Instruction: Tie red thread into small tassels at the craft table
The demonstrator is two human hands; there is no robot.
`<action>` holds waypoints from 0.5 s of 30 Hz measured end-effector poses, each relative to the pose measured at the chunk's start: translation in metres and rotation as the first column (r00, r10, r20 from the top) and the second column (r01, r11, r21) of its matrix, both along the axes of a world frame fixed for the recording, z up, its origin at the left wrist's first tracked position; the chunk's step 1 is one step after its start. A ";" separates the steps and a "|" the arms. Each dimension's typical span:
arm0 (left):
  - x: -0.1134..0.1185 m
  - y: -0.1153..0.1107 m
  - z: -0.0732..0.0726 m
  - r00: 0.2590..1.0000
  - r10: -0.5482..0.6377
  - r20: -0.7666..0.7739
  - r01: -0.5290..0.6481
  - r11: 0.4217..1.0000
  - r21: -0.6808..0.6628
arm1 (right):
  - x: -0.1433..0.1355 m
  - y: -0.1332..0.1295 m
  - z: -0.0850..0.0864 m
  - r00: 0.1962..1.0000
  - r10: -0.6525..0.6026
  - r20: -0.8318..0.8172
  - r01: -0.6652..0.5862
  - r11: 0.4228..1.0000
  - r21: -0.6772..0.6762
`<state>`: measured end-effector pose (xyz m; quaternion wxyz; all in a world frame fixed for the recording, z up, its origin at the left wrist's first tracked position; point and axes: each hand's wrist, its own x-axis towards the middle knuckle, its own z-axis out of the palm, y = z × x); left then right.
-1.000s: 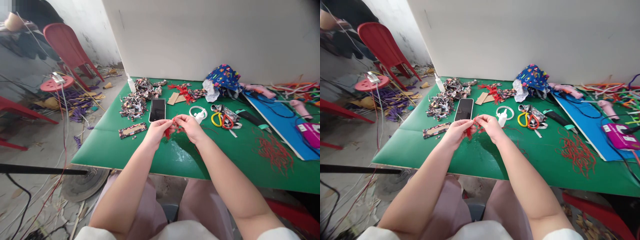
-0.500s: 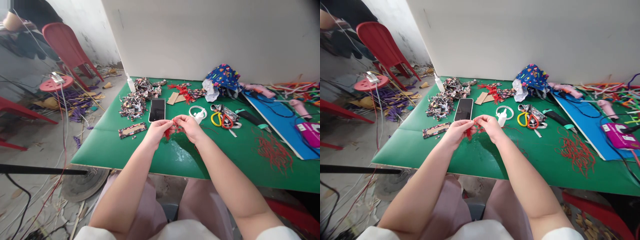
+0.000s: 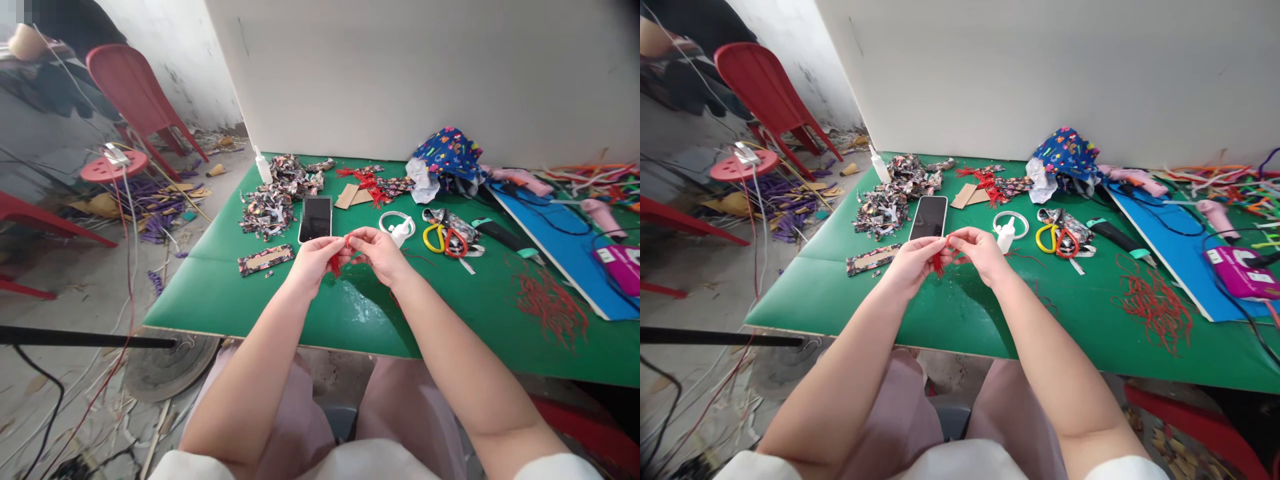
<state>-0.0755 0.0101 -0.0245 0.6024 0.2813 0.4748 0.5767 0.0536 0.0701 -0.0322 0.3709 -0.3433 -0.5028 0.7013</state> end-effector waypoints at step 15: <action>0.009 -0.002 0.003 0.922 0.171 -0.347 -0.141 0.984 0.108 | -0.001 -0.002 0.003 0.995 -0.072 0.071 0.064 0.992 0.111</action>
